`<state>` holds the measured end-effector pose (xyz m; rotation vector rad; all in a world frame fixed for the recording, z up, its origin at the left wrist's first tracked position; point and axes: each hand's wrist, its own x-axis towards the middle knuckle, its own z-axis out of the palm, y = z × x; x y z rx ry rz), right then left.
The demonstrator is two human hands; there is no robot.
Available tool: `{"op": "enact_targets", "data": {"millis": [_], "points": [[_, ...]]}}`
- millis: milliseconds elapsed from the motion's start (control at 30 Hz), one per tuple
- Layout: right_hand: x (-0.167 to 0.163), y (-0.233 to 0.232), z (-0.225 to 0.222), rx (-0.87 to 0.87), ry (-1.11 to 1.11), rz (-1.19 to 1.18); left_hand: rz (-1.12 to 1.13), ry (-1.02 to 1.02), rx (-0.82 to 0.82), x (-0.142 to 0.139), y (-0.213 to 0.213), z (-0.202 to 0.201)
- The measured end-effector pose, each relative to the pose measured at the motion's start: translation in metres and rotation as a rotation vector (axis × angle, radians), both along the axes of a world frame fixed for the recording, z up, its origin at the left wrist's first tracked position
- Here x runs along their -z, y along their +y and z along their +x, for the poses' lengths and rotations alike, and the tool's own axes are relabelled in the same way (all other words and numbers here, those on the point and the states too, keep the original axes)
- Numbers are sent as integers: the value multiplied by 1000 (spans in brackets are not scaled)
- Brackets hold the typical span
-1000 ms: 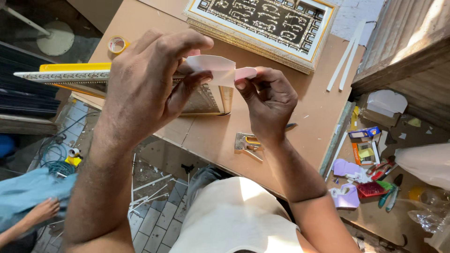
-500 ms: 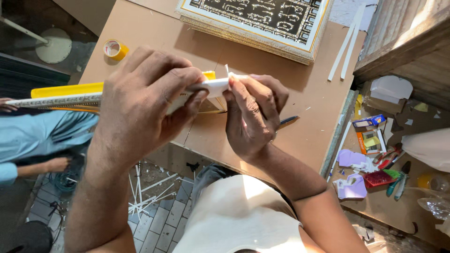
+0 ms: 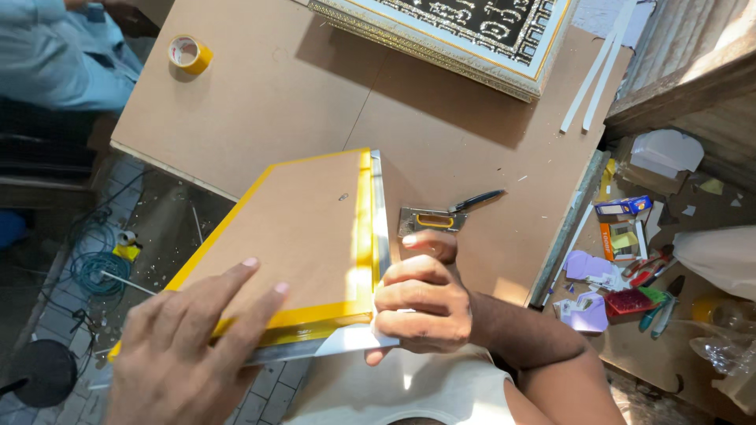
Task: The person applies yellow tape along the edges of a rectangular frame on a workbench, then uses a utility knife to trim excess tape and smooths the edges. They repeat the taping and trimming process on another frame, handling the frames and tools directly.
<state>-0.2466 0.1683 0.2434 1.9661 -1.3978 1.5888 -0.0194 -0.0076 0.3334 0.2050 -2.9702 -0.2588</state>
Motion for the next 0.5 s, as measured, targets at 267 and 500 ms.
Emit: {"op": "enact_targets", "data": {"millis": [267,500], "points": [[118,21,-12,49,233,230,172,-121,-118,154,12,21],[252,0,-10,233,193,674,-89,-77,-241,343,36,-32]]}}
